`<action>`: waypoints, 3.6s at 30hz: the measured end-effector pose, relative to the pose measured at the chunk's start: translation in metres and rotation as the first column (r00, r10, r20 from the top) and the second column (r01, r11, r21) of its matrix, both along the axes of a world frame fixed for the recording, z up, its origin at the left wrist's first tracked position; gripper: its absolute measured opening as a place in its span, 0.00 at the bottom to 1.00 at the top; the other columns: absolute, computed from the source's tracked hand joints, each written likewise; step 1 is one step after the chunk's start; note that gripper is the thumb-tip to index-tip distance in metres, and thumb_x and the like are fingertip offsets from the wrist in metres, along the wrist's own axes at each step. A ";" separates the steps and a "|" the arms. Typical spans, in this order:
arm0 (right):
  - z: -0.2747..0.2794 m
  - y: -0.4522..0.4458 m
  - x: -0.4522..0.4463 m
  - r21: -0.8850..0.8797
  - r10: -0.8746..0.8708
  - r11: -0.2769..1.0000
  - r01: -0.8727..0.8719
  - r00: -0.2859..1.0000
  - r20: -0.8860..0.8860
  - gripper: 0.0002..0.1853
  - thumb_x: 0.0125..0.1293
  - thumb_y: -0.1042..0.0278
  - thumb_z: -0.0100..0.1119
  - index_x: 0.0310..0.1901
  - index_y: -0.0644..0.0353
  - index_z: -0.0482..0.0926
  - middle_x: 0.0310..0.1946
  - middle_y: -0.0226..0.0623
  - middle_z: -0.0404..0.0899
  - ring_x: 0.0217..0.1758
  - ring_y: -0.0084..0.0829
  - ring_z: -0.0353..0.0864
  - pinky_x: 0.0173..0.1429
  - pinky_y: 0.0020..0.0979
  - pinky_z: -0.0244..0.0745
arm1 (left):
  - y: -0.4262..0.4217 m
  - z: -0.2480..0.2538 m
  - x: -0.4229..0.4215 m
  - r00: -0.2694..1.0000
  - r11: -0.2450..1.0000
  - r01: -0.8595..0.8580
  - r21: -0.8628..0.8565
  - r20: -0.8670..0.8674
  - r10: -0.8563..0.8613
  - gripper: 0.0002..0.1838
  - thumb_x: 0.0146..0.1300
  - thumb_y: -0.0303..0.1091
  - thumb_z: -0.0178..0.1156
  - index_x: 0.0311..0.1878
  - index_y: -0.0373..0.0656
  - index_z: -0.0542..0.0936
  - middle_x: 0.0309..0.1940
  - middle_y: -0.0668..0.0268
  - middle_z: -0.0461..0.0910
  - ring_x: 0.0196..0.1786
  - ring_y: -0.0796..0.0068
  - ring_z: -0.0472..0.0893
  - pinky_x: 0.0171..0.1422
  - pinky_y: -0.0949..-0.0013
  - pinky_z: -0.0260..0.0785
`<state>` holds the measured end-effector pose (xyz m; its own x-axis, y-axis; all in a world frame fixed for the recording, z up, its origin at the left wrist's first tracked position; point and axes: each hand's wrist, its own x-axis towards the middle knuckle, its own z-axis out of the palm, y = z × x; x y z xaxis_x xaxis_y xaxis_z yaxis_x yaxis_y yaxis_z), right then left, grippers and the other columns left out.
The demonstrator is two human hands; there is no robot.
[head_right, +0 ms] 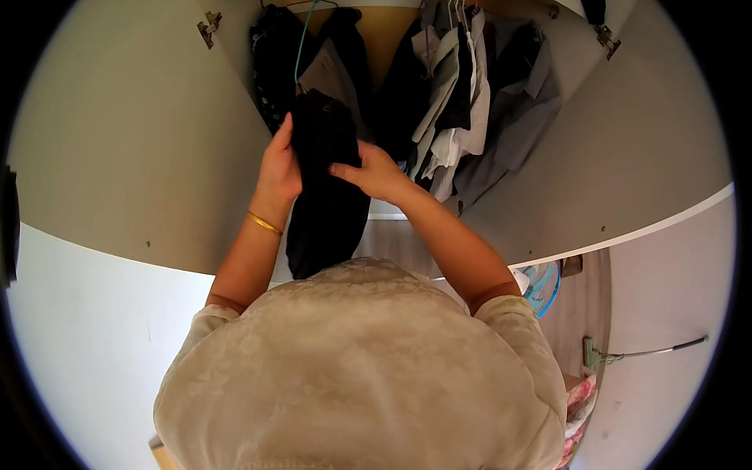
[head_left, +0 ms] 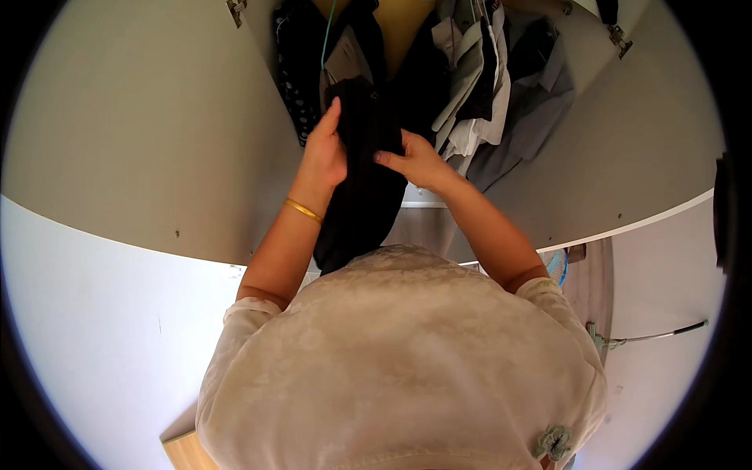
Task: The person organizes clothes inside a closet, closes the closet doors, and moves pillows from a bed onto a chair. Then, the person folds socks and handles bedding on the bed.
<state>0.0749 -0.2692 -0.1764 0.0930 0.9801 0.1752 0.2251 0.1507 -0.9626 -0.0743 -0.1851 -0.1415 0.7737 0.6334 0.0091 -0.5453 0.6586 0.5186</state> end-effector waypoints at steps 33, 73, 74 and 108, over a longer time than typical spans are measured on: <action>0.037 0.007 0.005 0.102 0.009 0.995 -0.007 1.000 -0.022 0.11 0.58 0.74 0.47 0.42 0.66 0.74 0.29 0.28 0.75 0.32 0.18 0.71 0.39 0.20 0.67 | 0.062 -0.029 -0.042 0.600 0.752 -0.557 0.351 -0.457 0.657 0.13 0.63 0.36 0.49 0.45 0.38 0.73 0.38 0.63 0.75 0.38 0.72 0.75 0.44 0.69 0.68; -0.059 0.001 -0.017 0.035 0.088 0.937 -0.348 0.331 0.939 0.12 0.53 0.62 0.54 0.27 0.64 0.75 0.22 0.48 0.75 0.30 0.42 0.77 0.40 0.36 0.71 | 0.000 0.088 -0.026 0.794 0.783 -0.468 0.410 -0.194 0.576 0.08 0.58 0.27 0.53 0.41 0.40 0.72 0.34 0.69 0.75 0.39 0.79 0.73 0.45 0.78 0.66; -0.039 -0.001 -0.011 -0.133 0.201 0.958 -0.255 0.266 0.943 0.13 0.53 0.60 0.55 0.30 0.63 0.76 0.25 0.46 0.76 0.33 0.42 0.77 0.41 0.38 0.71 | 0.020 0.074 -0.035 0.766 0.723 -0.456 0.518 -0.186 0.616 0.07 0.58 0.27 0.52 0.39 0.38 0.73 0.32 0.69 0.75 0.35 0.79 0.74 0.41 0.78 0.66; 0.030 0.025 0.102 0.059 -0.266 0.953 0.296 0.730 0.629 0.19 0.55 0.63 0.56 0.43 0.71 0.72 0.36 0.47 0.75 0.42 0.37 0.76 0.44 0.31 0.70 | 0.057 0.000 -0.053 0.261 0.393 0.648 0.652 -0.675 0.690 0.20 0.52 0.38 0.59 0.46 0.35 0.75 0.42 0.54 0.76 0.47 0.64 0.74 0.50 0.70 0.65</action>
<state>0.1765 -0.2440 -0.1464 0.2505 0.9347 0.2523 0.8016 -0.0541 -0.5954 -0.1272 -0.1277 -0.1412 0.6189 0.7774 -0.1122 0.6557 -0.4327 0.6187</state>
